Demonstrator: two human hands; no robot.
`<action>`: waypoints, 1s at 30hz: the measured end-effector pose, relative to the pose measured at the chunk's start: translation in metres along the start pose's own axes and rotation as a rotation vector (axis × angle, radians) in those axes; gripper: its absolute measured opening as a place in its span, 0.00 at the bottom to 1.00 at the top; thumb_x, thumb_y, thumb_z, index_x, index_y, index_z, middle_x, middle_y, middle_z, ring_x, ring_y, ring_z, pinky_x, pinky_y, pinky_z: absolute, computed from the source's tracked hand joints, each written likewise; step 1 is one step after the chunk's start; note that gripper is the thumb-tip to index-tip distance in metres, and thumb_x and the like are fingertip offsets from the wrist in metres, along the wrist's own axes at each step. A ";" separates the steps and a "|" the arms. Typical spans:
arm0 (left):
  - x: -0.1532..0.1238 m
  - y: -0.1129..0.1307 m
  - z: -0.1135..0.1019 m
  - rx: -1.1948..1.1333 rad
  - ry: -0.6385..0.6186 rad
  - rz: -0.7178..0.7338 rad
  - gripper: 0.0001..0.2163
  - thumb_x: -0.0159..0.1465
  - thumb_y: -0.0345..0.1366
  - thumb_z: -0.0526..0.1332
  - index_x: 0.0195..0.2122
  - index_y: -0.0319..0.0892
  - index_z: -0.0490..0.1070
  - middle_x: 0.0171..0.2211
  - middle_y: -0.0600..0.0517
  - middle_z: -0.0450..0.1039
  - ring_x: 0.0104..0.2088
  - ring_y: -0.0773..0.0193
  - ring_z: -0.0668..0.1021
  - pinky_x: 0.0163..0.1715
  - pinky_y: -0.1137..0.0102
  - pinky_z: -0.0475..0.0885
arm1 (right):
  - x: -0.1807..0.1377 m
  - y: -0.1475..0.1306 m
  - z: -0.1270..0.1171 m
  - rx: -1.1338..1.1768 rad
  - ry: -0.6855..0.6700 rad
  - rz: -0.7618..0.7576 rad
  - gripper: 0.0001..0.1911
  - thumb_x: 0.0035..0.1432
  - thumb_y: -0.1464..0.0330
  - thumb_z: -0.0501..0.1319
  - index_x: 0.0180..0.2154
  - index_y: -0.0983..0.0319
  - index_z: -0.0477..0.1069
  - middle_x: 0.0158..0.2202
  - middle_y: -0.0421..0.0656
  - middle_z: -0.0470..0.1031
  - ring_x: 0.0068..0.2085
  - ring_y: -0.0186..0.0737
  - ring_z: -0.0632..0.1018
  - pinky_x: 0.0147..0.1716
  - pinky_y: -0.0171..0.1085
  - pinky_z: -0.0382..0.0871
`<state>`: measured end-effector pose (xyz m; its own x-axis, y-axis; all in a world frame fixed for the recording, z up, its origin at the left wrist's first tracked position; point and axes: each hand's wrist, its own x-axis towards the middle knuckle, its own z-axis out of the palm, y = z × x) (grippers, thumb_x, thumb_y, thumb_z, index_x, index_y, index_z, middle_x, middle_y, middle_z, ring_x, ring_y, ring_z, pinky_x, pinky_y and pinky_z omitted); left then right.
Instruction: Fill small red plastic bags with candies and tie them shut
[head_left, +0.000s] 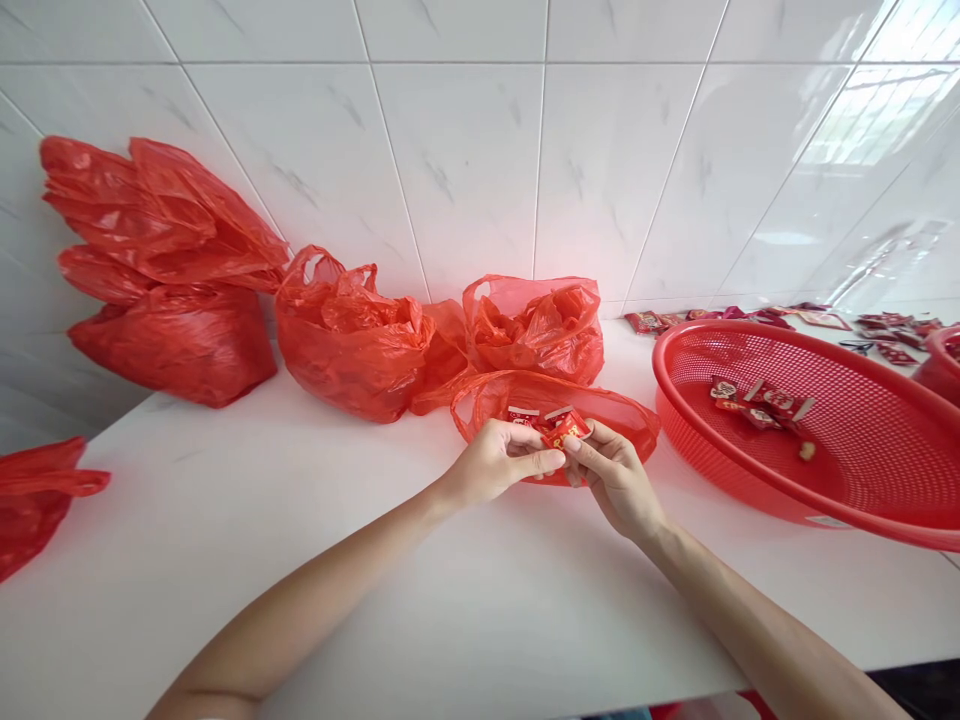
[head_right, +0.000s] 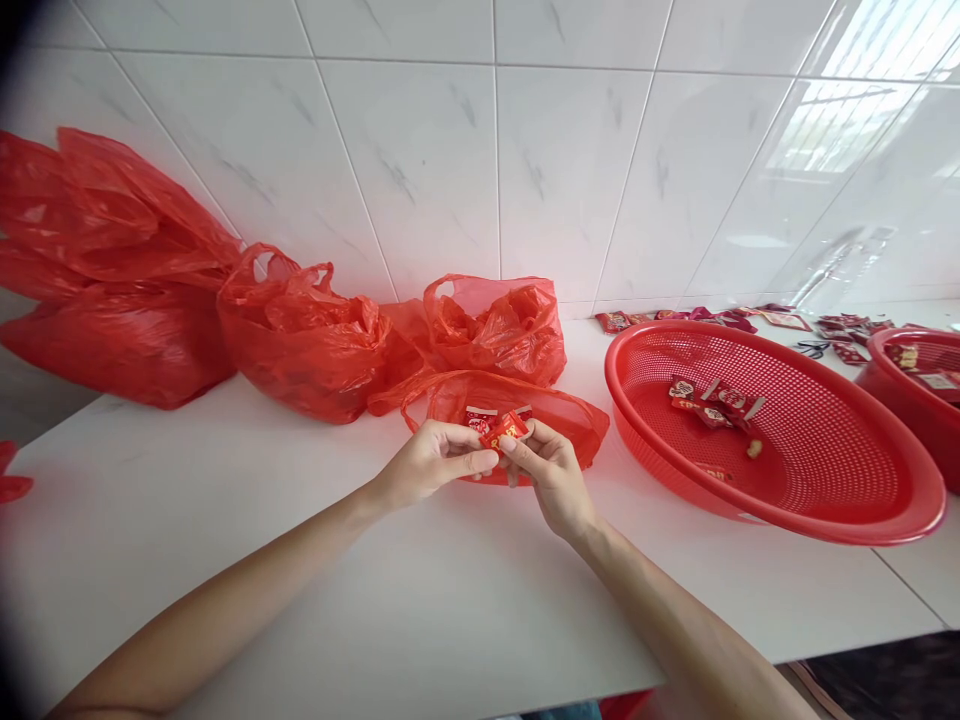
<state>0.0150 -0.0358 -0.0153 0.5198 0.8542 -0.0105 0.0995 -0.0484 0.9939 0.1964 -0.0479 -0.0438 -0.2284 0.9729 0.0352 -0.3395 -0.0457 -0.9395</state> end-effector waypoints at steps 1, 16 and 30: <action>0.000 -0.002 0.002 -0.001 0.040 -0.009 0.14 0.61 0.45 0.67 0.28 0.39 0.79 0.27 0.51 0.77 0.31 0.63 0.78 0.37 0.68 0.75 | 0.000 0.000 0.000 0.008 -0.005 0.003 0.18 0.50 0.54 0.73 0.27 0.59 0.71 0.23 0.36 0.70 0.23 0.32 0.67 0.25 0.35 0.63; -0.004 0.002 0.005 0.065 0.063 0.010 0.09 0.61 0.39 0.64 0.27 0.39 0.76 0.27 0.51 0.76 0.30 0.64 0.76 0.35 0.70 0.73 | 0.000 0.002 0.001 0.082 -0.019 0.067 0.19 0.50 0.55 0.73 0.25 0.60 0.71 0.22 0.36 0.69 0.24 0.32 0.67 0.28 0.35 0.64; 0.002 -0.011 0.011 -0.110 0.090 -0.038 0.11 0.60 0.43 0.67 0.30 0.38 0.80 0.27 0.50 0.79 0.29 0.65 0.76 0.35 0.69 0.74 | 0.000 0.004 0.001 0.056 0.007 -0.008 0.19 0.50 0.56 0.74 0.27 0.60 0.69 0.23 0.35 0.70 0.23 0.30 0.67 0.25 0.34 0.63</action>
<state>0.0240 -0.0390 -0.0278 0.4384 0.8977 -0.0437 0.0218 0.0380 0.9990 0.1943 -0.0478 -0.0469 -0.2192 0.9748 0.0405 -0.3922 -0.0500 -0.9185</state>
